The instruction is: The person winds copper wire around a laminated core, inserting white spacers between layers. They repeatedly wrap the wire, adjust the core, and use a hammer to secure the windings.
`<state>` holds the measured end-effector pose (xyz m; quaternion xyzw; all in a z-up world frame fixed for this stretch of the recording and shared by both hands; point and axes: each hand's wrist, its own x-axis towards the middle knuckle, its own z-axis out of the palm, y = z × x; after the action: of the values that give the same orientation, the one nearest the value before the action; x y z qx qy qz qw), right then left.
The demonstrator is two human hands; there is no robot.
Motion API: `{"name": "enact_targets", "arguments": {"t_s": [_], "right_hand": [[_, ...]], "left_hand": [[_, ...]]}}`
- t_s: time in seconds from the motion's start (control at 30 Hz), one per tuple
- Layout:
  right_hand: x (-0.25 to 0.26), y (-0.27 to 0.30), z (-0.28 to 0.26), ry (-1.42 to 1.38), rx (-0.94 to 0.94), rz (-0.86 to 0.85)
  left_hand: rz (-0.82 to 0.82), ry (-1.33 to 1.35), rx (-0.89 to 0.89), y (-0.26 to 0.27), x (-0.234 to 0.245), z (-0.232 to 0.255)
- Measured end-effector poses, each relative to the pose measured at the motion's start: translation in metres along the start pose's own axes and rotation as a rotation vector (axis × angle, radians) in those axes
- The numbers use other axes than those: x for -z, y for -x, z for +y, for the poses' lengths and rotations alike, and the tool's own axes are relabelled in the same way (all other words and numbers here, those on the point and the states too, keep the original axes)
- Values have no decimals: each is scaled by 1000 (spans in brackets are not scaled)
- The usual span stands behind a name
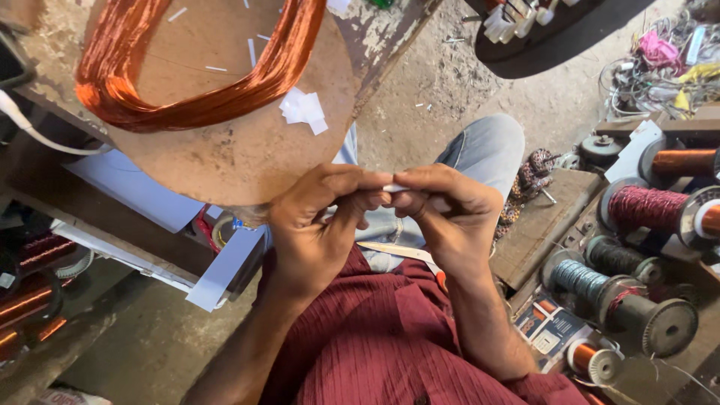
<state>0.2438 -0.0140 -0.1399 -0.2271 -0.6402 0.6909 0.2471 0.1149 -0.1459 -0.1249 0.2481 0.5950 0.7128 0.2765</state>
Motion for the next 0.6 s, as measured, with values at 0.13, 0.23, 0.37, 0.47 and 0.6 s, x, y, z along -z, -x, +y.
{"name": "enact_targets", "arguments": {"t_s": [0.13,0.23,0.37,0.47,0.6], "right_hand": [[0,3,-4,-28,12,-24],[3,3,-6,-33,5,0],[10,1,-8,-11,20,14],[13,-3,-8,13,28,19],[16,-12,-13,103,93,2]], "left_hand": [[-27,-111,-154,0,3,-1],[-61,-20,-97,-2,2,-2],[-79,6,0,-6,-4,2],[-77,-39,35,-10,-8,6],[-75,-150,-75,-17,-15,6]]}}
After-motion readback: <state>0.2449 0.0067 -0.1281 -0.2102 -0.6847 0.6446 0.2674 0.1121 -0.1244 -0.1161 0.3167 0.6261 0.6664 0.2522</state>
